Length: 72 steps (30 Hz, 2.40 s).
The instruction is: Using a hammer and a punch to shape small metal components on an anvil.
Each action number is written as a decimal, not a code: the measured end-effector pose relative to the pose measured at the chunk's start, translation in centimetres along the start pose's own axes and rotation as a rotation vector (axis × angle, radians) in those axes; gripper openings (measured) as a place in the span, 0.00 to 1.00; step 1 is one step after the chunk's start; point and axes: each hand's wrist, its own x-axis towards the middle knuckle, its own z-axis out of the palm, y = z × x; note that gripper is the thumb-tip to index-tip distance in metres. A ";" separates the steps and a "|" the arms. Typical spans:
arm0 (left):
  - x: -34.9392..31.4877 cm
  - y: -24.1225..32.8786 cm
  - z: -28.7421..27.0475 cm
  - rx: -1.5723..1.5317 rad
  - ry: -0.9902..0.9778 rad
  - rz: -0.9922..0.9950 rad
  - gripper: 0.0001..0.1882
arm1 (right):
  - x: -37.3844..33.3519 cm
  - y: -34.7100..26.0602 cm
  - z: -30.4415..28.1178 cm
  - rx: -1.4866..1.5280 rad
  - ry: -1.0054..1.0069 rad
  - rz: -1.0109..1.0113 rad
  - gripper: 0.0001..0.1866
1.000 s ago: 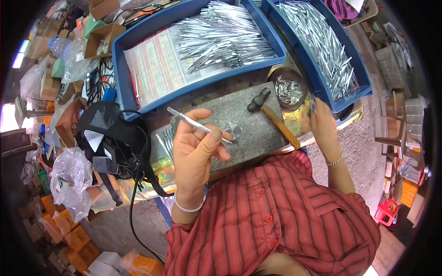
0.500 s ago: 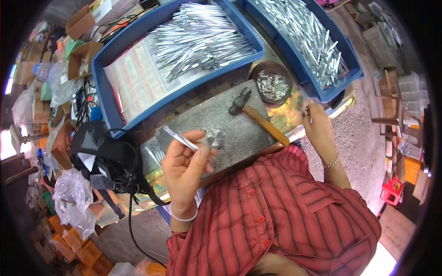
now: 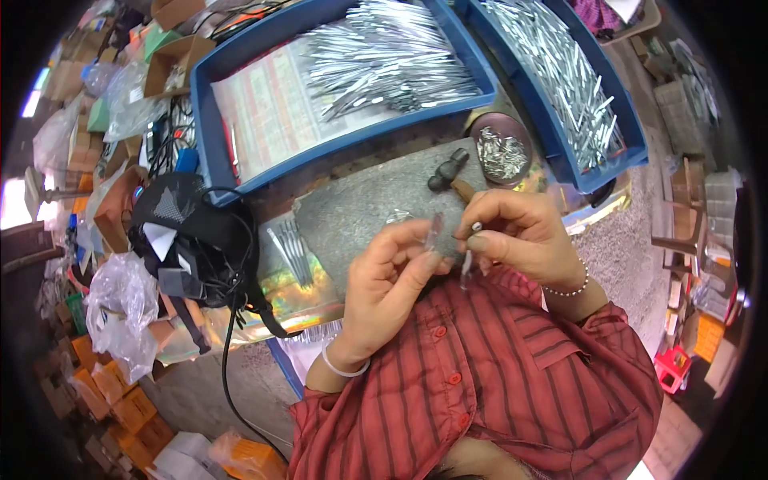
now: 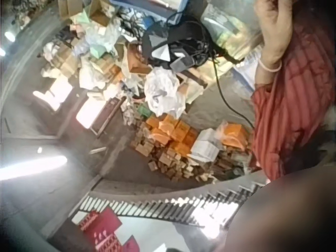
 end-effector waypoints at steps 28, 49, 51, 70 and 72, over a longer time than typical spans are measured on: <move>-0.5 -0.8 -1.1 0.037 -0.008 0.134 0.07 | 1.8 0.6 2.6 -0.516 0.080 -0.537 0.07; 0.4 -0.8 -1.4 0.069 -0.023 -0.038 0.05 | 2.6 1.3 2.4 -0.130 0.097 0.023 0.05; 0.9 0.1 -1.4 -0.095 -0.059 -0.271 0.07 | 3.4 1.0 2.5 -0.029 0.095 0.155 0.06; 4.8 2.9 -1.5 0.082 -0.300 -0.445 0.12 | 3.3 2.5 1.7 0.339 0.276 0.163 0.07; 5.1 3.2 -0.9 0.144 -0.374 -0.469 0.12 | 2.3 2.6 1.5 0.339 0.306 0.135 0.07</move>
